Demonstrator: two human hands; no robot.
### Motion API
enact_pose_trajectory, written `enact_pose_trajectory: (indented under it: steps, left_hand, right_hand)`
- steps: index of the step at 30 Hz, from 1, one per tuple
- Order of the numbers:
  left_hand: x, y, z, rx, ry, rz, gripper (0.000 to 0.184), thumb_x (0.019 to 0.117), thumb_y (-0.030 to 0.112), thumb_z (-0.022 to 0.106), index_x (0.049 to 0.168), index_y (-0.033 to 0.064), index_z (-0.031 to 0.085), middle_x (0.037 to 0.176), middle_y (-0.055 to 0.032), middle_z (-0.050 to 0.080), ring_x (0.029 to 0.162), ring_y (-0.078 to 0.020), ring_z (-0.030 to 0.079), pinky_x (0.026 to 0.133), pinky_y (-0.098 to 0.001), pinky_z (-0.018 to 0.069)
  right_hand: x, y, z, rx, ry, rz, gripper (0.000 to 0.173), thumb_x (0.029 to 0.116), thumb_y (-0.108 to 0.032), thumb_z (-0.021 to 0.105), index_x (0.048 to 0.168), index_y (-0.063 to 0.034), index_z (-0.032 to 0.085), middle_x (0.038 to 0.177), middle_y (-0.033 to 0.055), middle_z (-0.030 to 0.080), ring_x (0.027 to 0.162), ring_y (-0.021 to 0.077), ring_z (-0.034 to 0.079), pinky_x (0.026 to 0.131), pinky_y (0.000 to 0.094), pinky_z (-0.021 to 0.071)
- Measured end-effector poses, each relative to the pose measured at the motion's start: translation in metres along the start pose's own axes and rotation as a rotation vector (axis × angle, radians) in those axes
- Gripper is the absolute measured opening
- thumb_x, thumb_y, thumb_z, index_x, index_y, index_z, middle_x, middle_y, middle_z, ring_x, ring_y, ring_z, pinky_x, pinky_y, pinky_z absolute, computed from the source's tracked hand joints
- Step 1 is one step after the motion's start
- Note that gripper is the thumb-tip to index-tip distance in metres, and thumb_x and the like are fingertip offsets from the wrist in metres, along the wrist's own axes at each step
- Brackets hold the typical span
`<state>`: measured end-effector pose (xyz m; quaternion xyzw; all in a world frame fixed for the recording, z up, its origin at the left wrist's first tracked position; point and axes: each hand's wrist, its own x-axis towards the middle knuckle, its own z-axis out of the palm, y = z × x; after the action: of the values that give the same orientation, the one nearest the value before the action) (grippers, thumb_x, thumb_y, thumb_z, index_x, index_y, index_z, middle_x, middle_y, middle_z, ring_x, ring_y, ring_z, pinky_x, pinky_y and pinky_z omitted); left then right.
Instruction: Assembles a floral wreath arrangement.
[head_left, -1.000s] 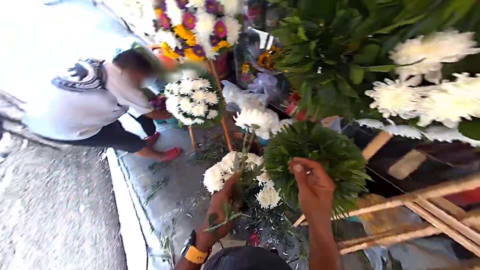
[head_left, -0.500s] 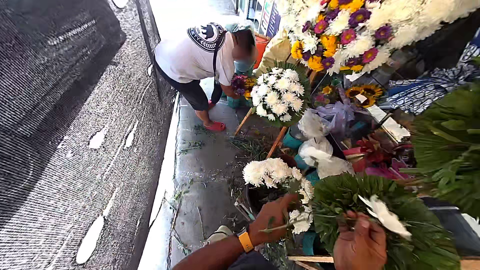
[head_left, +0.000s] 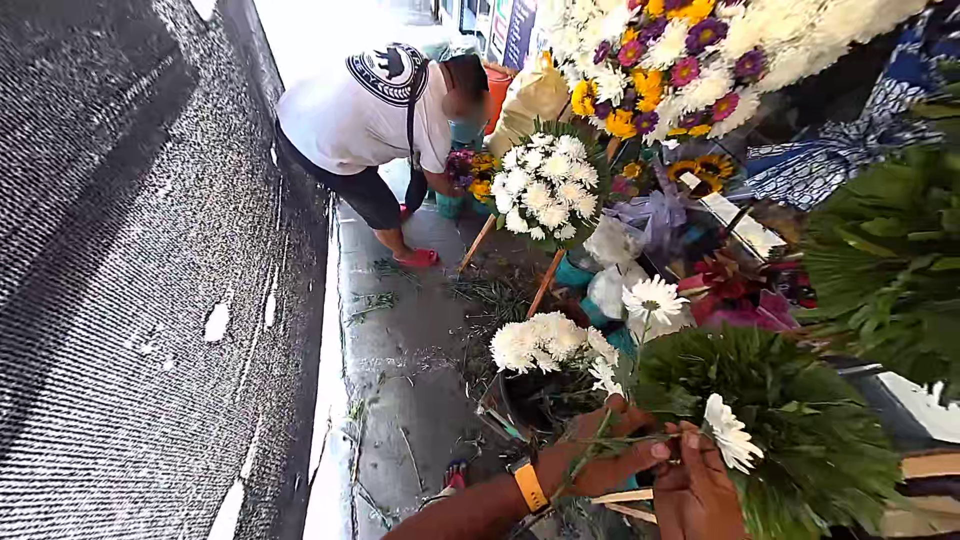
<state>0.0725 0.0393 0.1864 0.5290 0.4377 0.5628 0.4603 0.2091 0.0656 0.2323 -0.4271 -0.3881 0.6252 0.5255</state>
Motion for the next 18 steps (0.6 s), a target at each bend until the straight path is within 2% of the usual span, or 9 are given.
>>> enact_pose_trajectory:
  steps: [5,8,9,11,13,15,17,18]
  left_hand:
    - [-0.004,0.0,0.003,0.083,-0.035,-0.058,0.046,0.1014,0.05,0.056,0.123,0.012,0.07,0.115,-0.0132,0.063,0.096,-0.0225,0.066,0.082,-0.049,0.058]
    - [-0.007,-0.005,0.007,0.013,0.015,-0.062,0.041,0.1015,0.043,0.06,0.116,0.0051,0.068,0.103,-0.0099,0.067,0.09,-0.0186,0.066,0.082,-0.0444,0.058]
    - [-0.008,-0.007,0.009,-0.021,0.033,-0.056,0.039,0.1024,0.039,0.06,0.115,0.0027,0.065,0.097,-0.008,0.069,0.087,-0.0157,0.068,0.082,-0.0407,0.0588]
    - [-0.009,-0.008,0.006,-0.07,0.018,-0.069,0.041,0.1035,0.038,0.058,0.117,-0.0003,0.063,0.093,-0.0083,0.069,0.085,-0.0151,0.067,0.083,-0.0391,0.0582]
    - [-0.005,-0.006,0.006,-0.049,0.007,-0.069,0.042,0.1004,0.037,0.064,0.12,-0.0002,0.064,0.1,-0.0094,0.071,0.09,-0.015,0.068,0.086,-0.0387,0.058]
    - [0.009,0.0,0.017,-0.016,-0.012,-0.05,0.048,0.0958,0.035,0.071,0.126,-0.0001,0.062,0.111,-0.0113,0.07,0.101,-0.017,0.068,0.095,-0.0406,0.0572]
    - [0.029,0.008,0.039,0.046,-0.034,0.027,0.045,0.0937,0.033,0.074,0.124,0.0012,0.063,0.112,-0.0112,0.07,0.102,-0.0179,0.068,0.094,-0.0421,0.0574]
    - [0.039,0.012,0.051,0.091,-0.061,0.062,0.041,0.0948,0.032,0.073,0.123,0.0019,0.065,0.114,-0.0117,0.069,0.103,-0.0191,0.068,0.095,-0.0431,0.0571]
  right_hand:
    - [0.001,-0.003,-0.011,0.008,-0.01,0.039,0.025,0.1095,-0.01,0.04,0.106,-0.0118,0.065,0.095,-0.0019,0.074,0.08,0.0076,0.072,0.072,0.0244,0.0624]
    - [0.001,-0.006,-0.017,0.023,0.005,0.029,0.027,0.1095,-0.009,0.039,0.105,-0.0101,0.066,0.093,-0.0002,0.075,0.078,0.0097,0.073,0.072,0.0261,0.0634]
    - [0.004,-0.012,-0.023,0.032,0.045,-0.01,0.028,0.1101,-0.01,0.038,0.104,-0.011,0.066,0.091,-0.0018,0.075,0.079,0.0093,0.073,0.074,0.0262,0.0636]
    - [0.021,-0.031,-0.05,0.033,0.129,-0.129,0.028,0.1123,-0.018,0.031,0.109,-0.0173,0.059,0.092,-0.0095,0.072,0.086,0.0044,0.072,0.082,0.0234,0.0617]
    - [0.036,-0.05,-0.08,0.022,0.139,-0.199,0.023,0.1125,-0.019,0.031,0.116,-0.0162,0.054,0.1,-0.0069,0.072,0.095,0.0093,0.073,0.089,0.0303,0.0624]
    - [0.036,-0.056,-0.092,-0.031,0.03,-0.139,0.025,0.1112,-0.017,0.036,0.116,-0.0161,0.06,0.109,-0.0034,0.074,0.102,0.013,0.072,0.093,0.0353,0.0605]
    - [0.028,-0.048,-0.089,-0.128,-0.035,-0.085,0.024,0.1088,-0.014,0.041,0.116,-0.0143,0.063,0.108,-0.0048,0.072,0.098,0.0102,0.069,0.09,0.0324,0.0594]
    - [0.025,-0.042,-0.086,-0.134,-0.042,-0.074,0.022,0.1067,-0.01,0.044,0.114,-0.0125,0.065,0.103,-0.0048,0.073,0.093,0.0091,0.07,0.087,0.0305,0.0599]
